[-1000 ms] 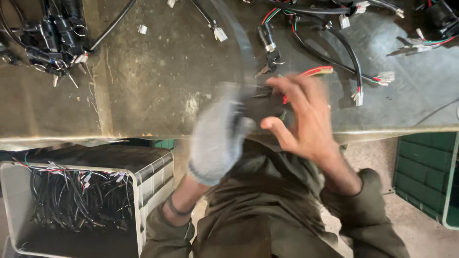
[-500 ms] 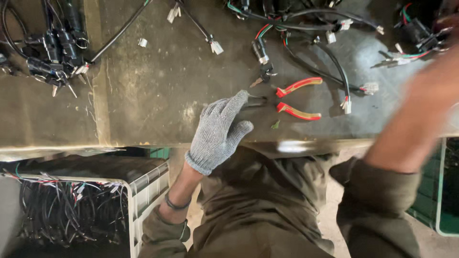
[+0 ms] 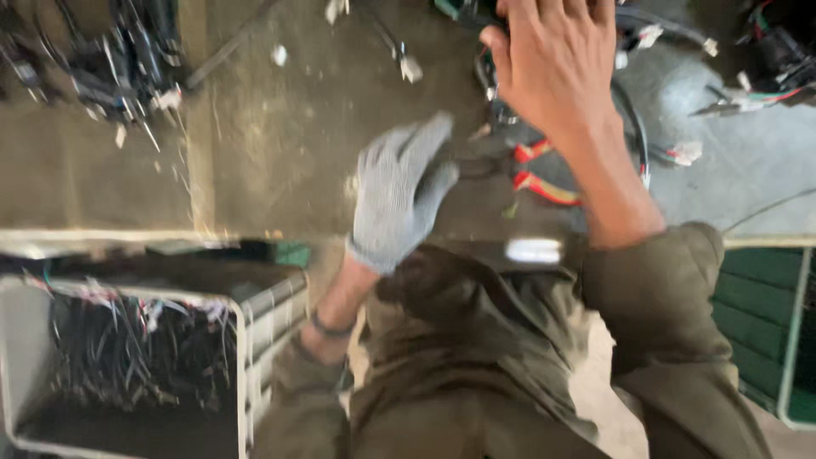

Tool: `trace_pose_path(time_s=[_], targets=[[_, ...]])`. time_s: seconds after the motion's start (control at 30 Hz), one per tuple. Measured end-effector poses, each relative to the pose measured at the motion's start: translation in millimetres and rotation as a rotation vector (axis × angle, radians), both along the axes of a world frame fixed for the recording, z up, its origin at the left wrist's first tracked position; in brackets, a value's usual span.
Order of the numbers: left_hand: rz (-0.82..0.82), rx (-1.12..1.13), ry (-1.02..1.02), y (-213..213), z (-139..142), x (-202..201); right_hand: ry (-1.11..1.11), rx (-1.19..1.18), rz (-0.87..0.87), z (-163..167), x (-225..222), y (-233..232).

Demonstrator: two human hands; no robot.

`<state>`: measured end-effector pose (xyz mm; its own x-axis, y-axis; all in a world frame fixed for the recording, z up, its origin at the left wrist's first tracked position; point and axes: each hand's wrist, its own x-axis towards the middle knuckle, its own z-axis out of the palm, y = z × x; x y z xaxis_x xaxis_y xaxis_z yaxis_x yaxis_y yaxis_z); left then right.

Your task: The person repeatedly strips the outer insulation from black wires using red-handled pliers, then pulls out the inner conductors. The person handles multiple wires one at a time, placing finished pieces on the table.

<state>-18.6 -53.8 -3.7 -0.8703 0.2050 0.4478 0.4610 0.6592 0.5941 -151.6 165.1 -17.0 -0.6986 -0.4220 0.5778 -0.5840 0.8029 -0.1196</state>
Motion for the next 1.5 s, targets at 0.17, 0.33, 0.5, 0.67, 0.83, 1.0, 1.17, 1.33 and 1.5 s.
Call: trace_pose_path(time_s=[0.17, 0.33, 0.5, 0.67, 0.83, 1.0, 1.17, 1.33, 1.5], targets=[[0.0, -0.03, 0.035, 7, 1, -16, -0.015, 0.038, 0.031, 12, 7, -3], [0.073, -0.124, 0.073, 6, 13, -23, -0.158, -0.107, 0.064, 48, 27, -11], [0.071, 0.154, 0.203, -5, 27, -11, -0.419, -0.43, 0.364, 86, 90, 6], [-0.08, 0.742, -0.528, 10, 23, 24, 0.087, -0.106, -0.015, 80, 113, 16], [-0.407, 0.826, -0.54, 32, 21, 45, -0.632, -1.031, 0.12, 25, 139, 0], [-0.307, 1.223, -0.724, 52, -12, 40, -0.839, -1.91, 0.529, 20, 167, -18], [-0.569, 1.263, -1.044, 62, -32, 30, -0.524, -0.844, 0.402, 66, 198, -21], [-0.374, 0.764, -0.546, 42, 12, 20, -0.539, -0.715, 0.255, 63, 200, 6], [-0.616, 1.571, -0.511, 26, 54, 26, -0.447, -0.331, 0.19, 45, 189, -16]])
